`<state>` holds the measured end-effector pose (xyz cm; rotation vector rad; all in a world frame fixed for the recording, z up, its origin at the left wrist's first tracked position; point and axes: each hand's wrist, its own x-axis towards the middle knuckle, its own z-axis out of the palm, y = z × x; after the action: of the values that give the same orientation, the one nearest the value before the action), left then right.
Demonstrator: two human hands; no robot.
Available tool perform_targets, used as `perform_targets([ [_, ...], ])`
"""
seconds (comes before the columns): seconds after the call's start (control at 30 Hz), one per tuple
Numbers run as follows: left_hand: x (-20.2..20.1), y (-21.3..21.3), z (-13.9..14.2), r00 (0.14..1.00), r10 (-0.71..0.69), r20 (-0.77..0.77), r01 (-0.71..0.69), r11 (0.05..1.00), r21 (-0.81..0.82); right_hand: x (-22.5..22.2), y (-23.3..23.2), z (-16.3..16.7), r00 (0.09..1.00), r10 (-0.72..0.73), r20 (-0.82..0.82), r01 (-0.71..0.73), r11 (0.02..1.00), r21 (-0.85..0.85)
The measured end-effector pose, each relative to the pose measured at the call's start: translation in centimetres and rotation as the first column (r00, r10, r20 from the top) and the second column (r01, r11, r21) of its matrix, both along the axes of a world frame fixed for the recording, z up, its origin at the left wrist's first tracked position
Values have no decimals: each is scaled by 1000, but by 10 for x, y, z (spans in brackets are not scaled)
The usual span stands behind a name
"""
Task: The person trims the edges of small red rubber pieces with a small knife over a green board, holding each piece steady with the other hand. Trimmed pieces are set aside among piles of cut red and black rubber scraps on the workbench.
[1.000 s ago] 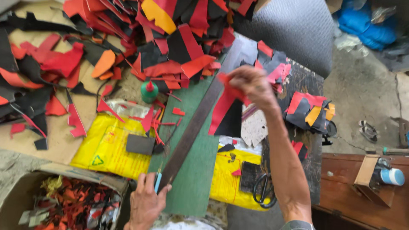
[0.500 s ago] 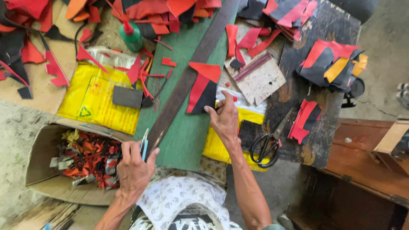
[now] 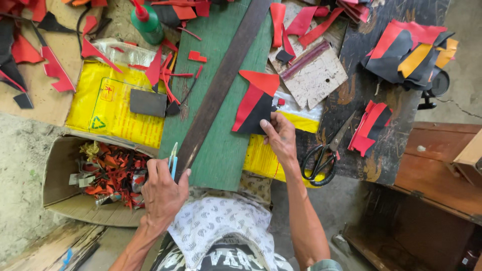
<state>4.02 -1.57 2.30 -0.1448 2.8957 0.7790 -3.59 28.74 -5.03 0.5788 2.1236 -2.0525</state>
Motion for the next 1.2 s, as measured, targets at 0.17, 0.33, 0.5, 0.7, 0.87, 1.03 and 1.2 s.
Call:
perform_targets([
  [0.17,-8,-13,-10,983,-7,184,0,999,40,3,-3,-2,1000,7,-11,-7,1000,23],
  [0.33,-33,-32,6,963,-101,251,82,993,83,11,2,1,999,9,-49,-5,997,81],
  [0.5,-64,-79,42,788,-74,611,-260,860,440,3,2,4,996,68,-60,-72,995,-70],
  [0.7,-22,-27,7,847,-132,514,-310,663,681,-38,-25,3,994,67,-90,-67,998,-3],
  [0.87,13,12,-24,981,42,187,-139,830,540,-53,-37,12,998,44,-48,-37,990,137],
  [1.03,27,11,-24,965,91,247,-207,843,497,-54,-37,16,996,77,-45,-68,983,168],
  [1.2,17,0,-24,937,53,344,-236,823,517,-58,-33,13,993,107,-50,-97,981,168],
])
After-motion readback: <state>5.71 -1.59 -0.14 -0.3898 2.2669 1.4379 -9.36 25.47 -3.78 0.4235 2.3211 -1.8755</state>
